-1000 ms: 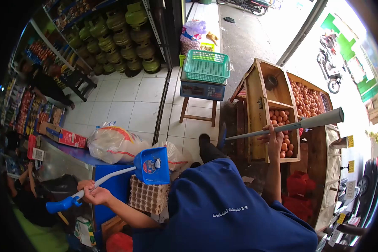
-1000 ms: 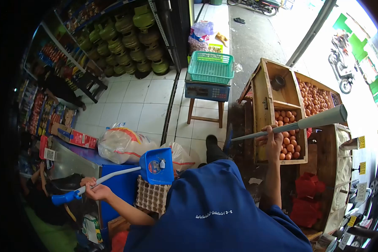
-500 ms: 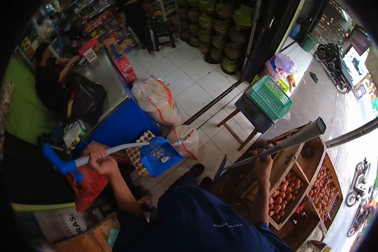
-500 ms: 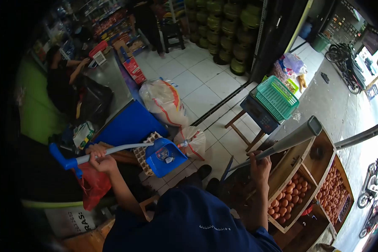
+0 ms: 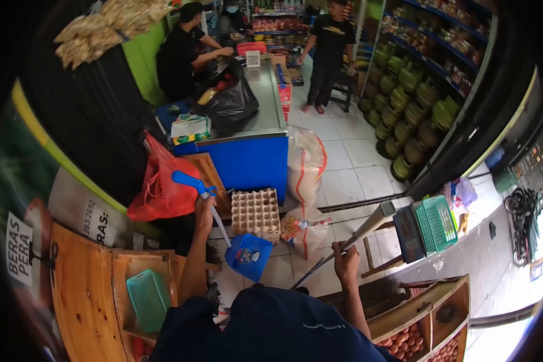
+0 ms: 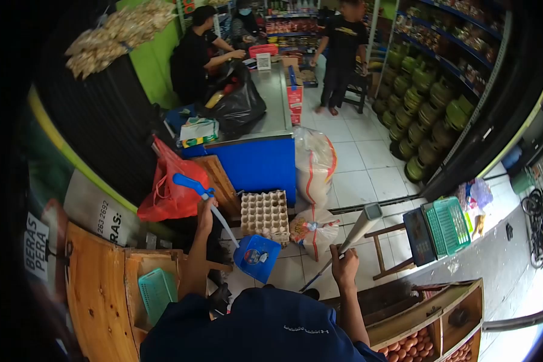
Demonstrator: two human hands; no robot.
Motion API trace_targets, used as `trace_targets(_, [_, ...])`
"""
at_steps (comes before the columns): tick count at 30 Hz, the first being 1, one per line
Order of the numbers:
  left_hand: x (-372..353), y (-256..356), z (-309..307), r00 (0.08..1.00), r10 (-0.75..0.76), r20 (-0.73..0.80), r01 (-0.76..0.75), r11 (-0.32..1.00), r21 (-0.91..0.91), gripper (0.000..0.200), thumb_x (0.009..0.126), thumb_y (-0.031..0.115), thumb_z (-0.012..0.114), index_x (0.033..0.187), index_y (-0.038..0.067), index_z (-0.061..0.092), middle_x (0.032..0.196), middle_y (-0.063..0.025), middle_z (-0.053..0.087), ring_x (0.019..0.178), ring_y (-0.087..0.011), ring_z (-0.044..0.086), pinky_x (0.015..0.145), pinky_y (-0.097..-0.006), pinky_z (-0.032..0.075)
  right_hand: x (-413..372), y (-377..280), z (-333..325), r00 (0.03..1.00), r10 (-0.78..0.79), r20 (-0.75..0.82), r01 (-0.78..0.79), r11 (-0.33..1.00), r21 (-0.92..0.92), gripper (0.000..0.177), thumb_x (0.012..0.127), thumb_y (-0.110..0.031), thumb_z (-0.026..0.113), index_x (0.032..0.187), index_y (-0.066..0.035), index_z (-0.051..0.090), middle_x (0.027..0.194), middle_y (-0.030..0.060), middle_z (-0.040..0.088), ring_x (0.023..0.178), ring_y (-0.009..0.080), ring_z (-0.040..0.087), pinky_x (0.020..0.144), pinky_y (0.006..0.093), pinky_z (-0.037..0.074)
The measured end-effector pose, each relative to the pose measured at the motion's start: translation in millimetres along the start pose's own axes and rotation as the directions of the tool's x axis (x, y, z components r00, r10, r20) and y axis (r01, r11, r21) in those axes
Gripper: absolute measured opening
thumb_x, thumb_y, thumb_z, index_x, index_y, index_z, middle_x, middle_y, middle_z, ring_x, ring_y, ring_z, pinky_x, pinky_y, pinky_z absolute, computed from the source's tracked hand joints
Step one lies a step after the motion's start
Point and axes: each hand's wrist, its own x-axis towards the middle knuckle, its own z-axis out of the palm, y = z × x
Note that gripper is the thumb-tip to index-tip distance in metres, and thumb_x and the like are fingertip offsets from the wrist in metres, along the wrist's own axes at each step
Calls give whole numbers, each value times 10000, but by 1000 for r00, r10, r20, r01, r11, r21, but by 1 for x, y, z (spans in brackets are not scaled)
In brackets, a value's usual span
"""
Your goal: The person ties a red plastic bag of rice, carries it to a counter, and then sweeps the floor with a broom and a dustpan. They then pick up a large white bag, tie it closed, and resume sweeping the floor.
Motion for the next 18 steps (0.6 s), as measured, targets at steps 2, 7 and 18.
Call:
trace_targets(2, [-28, -8, -12, 999, -36, -34, 38, 998, 47, 205, 853, 234, 483, 786, 40, 470, 700, -34, 448, 669, -161, 440, 634, -326, 360, 10, -5, 25, 996, -80, 48, 82, 996, -47, 195, 764, -195, 661, 702, -12, 634, 624, 122, 609, 597, 285, 608, 561, 358, 458])
trace_targets(7, [-78, -77, -53, 993, -106, -60, 121, 916, 383, 244, 856, 270, 483, 875, 27, 483, 803, -111, 482, 770, -255, 475, 699, -374, 372, 38, -34, 93, 961, -99, 260, 145, 975, -167, 261, 794, -254, 633, 705, -10, 626, 604, 142, 604, 589, 293, 610, 553, 373, 459])
trace_targets(18, [-41, -202, -98, 976, -202, -85, 216, 951, 219, 316, 861, 211, 501, 1106, 12, 476, 1076, -179, 513, 1036, -288, 481, 902, -360, 360, 91, -57, 279, 901, -74, 427, 125, 988, -92, 485, 840, -472, 490, 705, -32, 644, 560, 145, 593, 540, 259, 613, 540, 374, 470])
